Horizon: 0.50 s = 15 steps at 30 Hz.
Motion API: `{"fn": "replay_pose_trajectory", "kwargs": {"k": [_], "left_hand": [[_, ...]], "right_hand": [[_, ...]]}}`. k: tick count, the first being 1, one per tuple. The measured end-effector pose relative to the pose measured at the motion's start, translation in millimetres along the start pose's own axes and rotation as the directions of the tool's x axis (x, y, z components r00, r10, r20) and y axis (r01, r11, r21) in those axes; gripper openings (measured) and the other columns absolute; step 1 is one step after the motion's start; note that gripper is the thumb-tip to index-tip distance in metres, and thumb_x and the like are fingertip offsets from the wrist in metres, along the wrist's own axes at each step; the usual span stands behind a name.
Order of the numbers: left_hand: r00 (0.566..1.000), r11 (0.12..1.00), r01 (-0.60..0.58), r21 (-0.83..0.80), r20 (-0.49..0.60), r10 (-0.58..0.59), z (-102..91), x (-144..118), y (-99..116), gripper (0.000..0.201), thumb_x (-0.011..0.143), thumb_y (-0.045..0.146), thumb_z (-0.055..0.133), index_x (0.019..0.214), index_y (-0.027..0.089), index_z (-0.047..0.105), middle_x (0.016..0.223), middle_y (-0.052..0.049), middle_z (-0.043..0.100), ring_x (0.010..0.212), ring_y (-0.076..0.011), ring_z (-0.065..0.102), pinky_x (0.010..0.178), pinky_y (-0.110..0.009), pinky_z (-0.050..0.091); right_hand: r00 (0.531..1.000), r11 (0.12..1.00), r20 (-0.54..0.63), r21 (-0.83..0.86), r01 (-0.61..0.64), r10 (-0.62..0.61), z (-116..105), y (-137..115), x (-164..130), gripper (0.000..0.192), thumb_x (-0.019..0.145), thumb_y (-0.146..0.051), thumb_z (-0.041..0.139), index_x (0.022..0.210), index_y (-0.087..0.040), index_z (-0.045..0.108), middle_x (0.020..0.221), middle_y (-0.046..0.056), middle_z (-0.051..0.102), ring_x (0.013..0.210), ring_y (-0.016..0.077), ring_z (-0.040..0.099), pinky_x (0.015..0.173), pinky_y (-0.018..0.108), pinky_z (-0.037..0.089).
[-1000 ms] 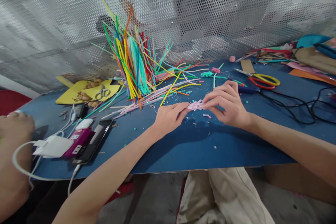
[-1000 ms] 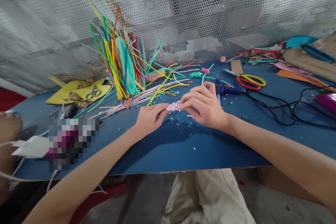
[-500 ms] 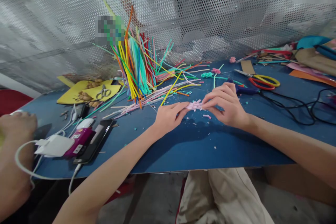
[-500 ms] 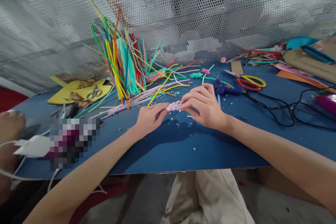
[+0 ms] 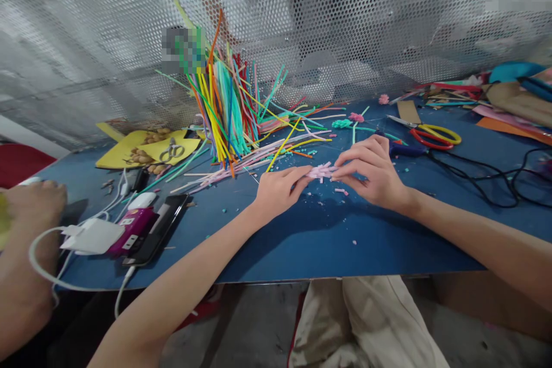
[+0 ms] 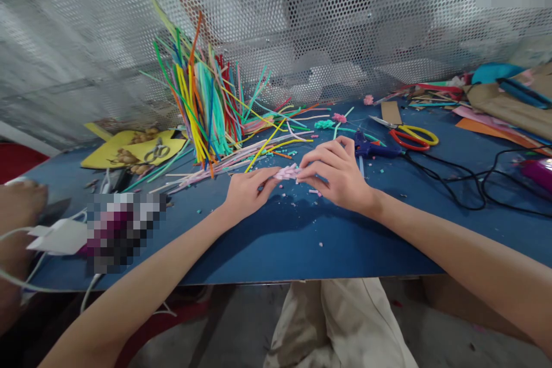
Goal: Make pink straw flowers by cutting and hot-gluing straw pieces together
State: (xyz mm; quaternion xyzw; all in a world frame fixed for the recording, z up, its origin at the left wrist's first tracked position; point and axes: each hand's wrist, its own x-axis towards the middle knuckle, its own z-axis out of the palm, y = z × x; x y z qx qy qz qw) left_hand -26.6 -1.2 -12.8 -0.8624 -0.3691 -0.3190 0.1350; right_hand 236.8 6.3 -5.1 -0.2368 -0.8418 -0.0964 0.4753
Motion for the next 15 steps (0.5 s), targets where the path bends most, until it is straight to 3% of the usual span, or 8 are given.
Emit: {"fn": "replay_pose_trajectory", "kwargs": {"k": [6,9,11,13,15], "left_hand": [[0.998,0.999,0.021,0.034,0.054,-0.023,0.7,-0.6,-1.7,0.026,0.103,0.035,0.055,0.121,0.028,0.071,0.105,0.001,0.08,0.085,-0.0128,0.077,0.062,-0.021,0.046],[0.996,0.998,0.053,0.023,0.077,-0.054,1.8,0.1,-3.8,0.026,0.103,0.035,0.054,0.121,0.028,0.072,0.11,0.001,0.079,0.089,-0.0136,0.077,0.064,-0.021,0.047],[0.992,0.996,0.087,0.016,0.087,-0.088,2.1,1.2,-5.7,0.027,0.104,0.036,0.053,0.121,0.028,0.072,0.111,0.001,0.078,0.091,-0.0143,0.077,0.066,-0.022,0.048],[0.988,0.993,0.118,0.015,0.096,-0.119,2.2,2.4,-8.1,0.029,0.104,0.038,0.052,0.121,0.029,0.072,0.111,0.001,0.079,0.091,-0.015,0.076,0.068,-0.023,0.049],[0.984,0.99,0.139,0.02,0.112,-0.141,2.3,3.7,-10.9,0.03,0.104,0.04,0.052,0.12,0.029,0.074,0.11,0.001,0.079,0.092,-0.0158,0.076,0.071,-0.023,0.05]], "right_hand": [[1.0,1.0,0.014,-0.028,0.009,-0.008,2.3,-1.3,-0.9,0.01,0.091,-0.026,0.074,0.098,-0.03,0.069,0.103,-0.002,0.074,0.097,0.0195,0.061,0.096,0.045,0.031],[0.999,0.999,-0.013,-0.012,0.035,-0.035,-4.8,1.8,3.9,0.033,0.085,-0.038,0.078,0.113,-0.028,0.064,0.11,0.004,0.071,0.101,0.0235,0.064,0.097,0.047,0.036],[0.992,0.999,-0.124,0.008,0.034,-0.033,-17.0,14.3,8.8,0.047,0.081,-0.045,0.076,0.12,-0.025,0.06,0.112,0.008,0.068,0.103,0.0262,0.064,0.095,0.047,0.042],[0.959,0.997,-0.279,-0.044,-0.066,0.051,-34.6,40.1,10.9,0.037,0.085,-0.042,0.067,0.116,-0.022,0.061,0.108,0.009,0.066,0.1,0.0246,0.062,0.092,0.043,0.046],[0.919,0.934,-0.331,-0.206,-0.291,0.214,-54.9,78.6,5.4,0.024,0.091,-0.035,0.058,0.106,-0.018,0.065,0.104,0.01,0.065,0.095,0.0213,0.059,0.09,0.038,0.046]]}}
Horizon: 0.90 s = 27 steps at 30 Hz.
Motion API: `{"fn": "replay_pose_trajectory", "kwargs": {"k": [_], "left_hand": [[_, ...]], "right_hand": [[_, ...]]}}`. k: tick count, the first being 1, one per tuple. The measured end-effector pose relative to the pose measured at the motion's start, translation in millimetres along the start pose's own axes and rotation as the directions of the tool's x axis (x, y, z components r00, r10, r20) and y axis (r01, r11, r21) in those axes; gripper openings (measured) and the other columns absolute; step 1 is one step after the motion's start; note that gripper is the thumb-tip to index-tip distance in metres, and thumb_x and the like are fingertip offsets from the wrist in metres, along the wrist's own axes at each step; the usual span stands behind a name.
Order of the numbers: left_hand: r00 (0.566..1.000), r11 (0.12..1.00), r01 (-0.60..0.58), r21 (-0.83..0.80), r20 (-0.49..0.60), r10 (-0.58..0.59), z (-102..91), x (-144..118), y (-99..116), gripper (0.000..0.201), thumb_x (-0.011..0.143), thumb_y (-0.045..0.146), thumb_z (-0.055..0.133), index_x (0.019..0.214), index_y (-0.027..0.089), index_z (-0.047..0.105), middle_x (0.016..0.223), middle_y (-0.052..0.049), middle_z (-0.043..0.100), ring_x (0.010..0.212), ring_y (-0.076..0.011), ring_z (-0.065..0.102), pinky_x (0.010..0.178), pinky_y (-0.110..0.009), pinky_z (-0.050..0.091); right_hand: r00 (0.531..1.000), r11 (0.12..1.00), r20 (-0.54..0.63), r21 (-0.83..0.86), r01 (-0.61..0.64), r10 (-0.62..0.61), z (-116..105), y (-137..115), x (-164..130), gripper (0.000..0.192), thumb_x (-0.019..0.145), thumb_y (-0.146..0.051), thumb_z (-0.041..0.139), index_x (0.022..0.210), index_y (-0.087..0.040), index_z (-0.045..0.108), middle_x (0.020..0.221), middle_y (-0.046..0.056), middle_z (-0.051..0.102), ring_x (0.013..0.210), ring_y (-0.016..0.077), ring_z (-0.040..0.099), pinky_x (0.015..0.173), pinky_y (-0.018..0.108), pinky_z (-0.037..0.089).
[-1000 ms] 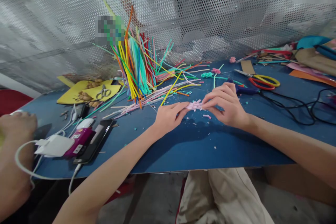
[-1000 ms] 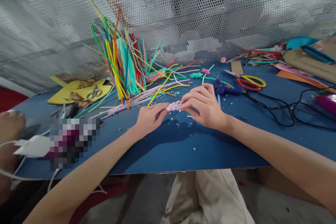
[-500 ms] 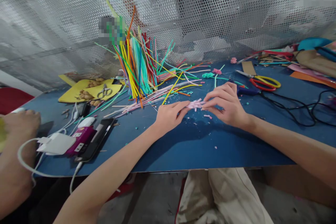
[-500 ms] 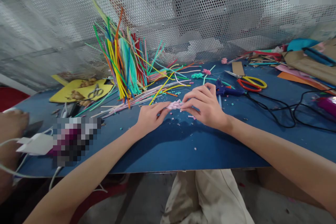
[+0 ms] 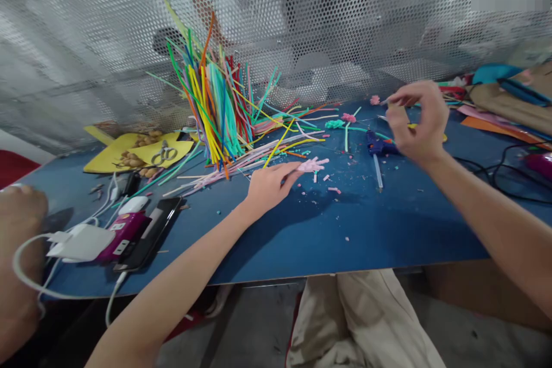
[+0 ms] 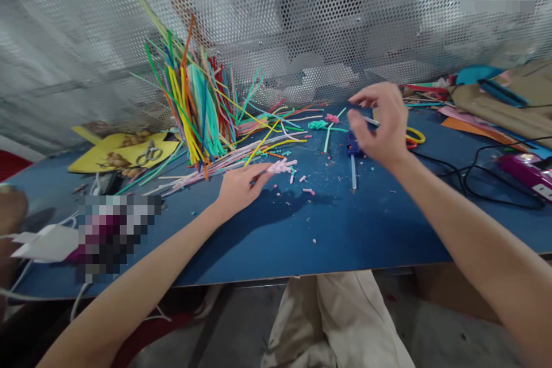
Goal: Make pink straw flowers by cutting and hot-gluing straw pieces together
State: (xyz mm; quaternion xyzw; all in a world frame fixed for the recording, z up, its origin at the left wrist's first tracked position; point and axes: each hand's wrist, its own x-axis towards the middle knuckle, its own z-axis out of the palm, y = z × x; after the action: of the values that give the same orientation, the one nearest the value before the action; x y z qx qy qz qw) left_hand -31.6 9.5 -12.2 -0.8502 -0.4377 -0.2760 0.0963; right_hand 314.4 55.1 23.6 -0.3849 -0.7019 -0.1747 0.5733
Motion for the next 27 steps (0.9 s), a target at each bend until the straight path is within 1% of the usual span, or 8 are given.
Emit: {"fn": "replay_pose_trajectory", "kwargs": {"k": [3,5,8,11,17,21,25,27], "left_hand": [[0.999,0.999,0.03,0.021,0.041,-0.03,0.4,2.4,-4.5,0.031,0.104,0.042,0.051,0.118,0.028,0.075,0.11,0.0,0.079,0.095,-0.0171,0.075,0.074,-0.024,0.05],[0.998,0.999,0.036,0.034,0.047,-0.037,1.0,3.6,-7.7,0.032,0.104,0.042,0.05,0.117,0.026,0.075,0.107,-0.002,0.079,0.094,-0.0172,0.074,0.073,-0.024,0.049],[1.0,1.0,-0.001,0.029,0.008,0.001,2.3,4.5,-12.9,0.033,0.104,0.043,0.05,0.115,0.025,0.076,0.096,-0.002,0.08,0.083,-0.0167,0.073,0.067,-0.024,0.046],[0.998,0.999,-0.052,0.009,-0.034,0.052,3.8,3.9,-18.0,0.033,0.103,0.043,0.051,0.108,0.025,0.078,0.09,-0.003,0.08,0.078,-0.0172,0.072,0.064,-0.025,0.046],[0.995,0.998,-0.062,-0.012,-0.074,0.061,4.7,3.1,-22.8,0.035,0.104,0.044,0.047,0.106,0.027,0.079,0.088,-0.003,0.08,0.074,-0.0177,0.073,0.062,-0.026,0.046],[0.995,0.998,-0.064,-0.017,-0.077,0.063,3.2,4.0,-23.1,0.039,0.105,0.045,0.044,0.103,0.027,0.079,0.081,-0.003,0.078,0.07,-0.0183,0.073,0.059,-0.027,0.044],[0.994,0.997,-0.071,-0.021,-0.082,0.069,0.0,3.6,-22.6,0.043,0.106,0.044,0.041,0.104,0.023,0.079,0.071,-0.003,0.075,0.063,-0.0182,0.07,0.056,-0.028,0.041],[0.994,0.998,-0.061,-0.029,-0.09,0.058,-2.1,3.0,-21.5,0.046,0.106,0.045,0.039,0.109,0.022,0.078,0.069,-0.004,0.074,0.06,-0.0179,0.069,0.055,-0.028,0.041]], "right_hand": [[0.928,0.894,0.135,-0.347,-0.284,0.347,-12.5,76.8,0.8,0.02,0.092,-0.028,0.058,0.103,-0.016,0.069,0.101,0.012,0.069,0.086,0.0172,0.058,0.088,0.033,0.042],[0.715,0.756,0.351,-0.537,-0.376,0.605,-18.4,122.7,-7.0,0.018,0.089,-0.029,0.066,0.098,-0.015,0.073,0.097,0.013,0.072,0.075,0.0151,0.055,0.079,0.033,0.039],[0.497,0.681,0.48,-0.618,-0.393,0.723,-21.4,165.4,-20.2,0.023,0.071,-0.029,0.083,0.062,-0.012,0.07,0.061,0.008,0.065,0.051,0.0103,0.045,0.064,0.034,0.032],[0.404,0.655,0.519,-0.644,-0.396,0.754,-18.0,178.6,-26.0,0.033,0.063,-0.028,0.086,0.047,-0.015,0.061,0.045,0.003,0.055,0.042,0.0074,0.036,0.058,0.035,0.027],[0.484,0.631,0.434,-0.672,-0.388,0.76,-12.3,173.4,-25.3,0.049,0.058,-0.033,0.089,0.039,-0.017,0.047,0.059,0.012,0.064,0.048,0.0066,0.038,0.061,0.038,0.024],[0.568,0.649,0.385,-0.655,-0.387,0.728,-17.6,157.8,-20.4,0.041,0.063,-0.04,0.087,0.049,-0.013,0.058,0.072,0.019,0.068,0.062,0.013,0.053,0.064,0.04,0.025],[0.755,0.723,0.24,-0.558,-0.408,0.611,-21.7,125.0,-8.8,0.038,0.076,-0.045,0.079,0.076,-0.007,0.071,0.078,0.016,0.069,0.07,0.0145,0.053,0.067,0.04,0.029],[0.804,0.787,0.195,-0.425,-0.447,0.561,-20.8,103.7,-3.0,0.039,0.08,-0.047,0.076,0.075,-0.009,0.067,0.072,0.011,0.065,0.065,0.0116,0.048,0.065,0.038,0.03]]}}
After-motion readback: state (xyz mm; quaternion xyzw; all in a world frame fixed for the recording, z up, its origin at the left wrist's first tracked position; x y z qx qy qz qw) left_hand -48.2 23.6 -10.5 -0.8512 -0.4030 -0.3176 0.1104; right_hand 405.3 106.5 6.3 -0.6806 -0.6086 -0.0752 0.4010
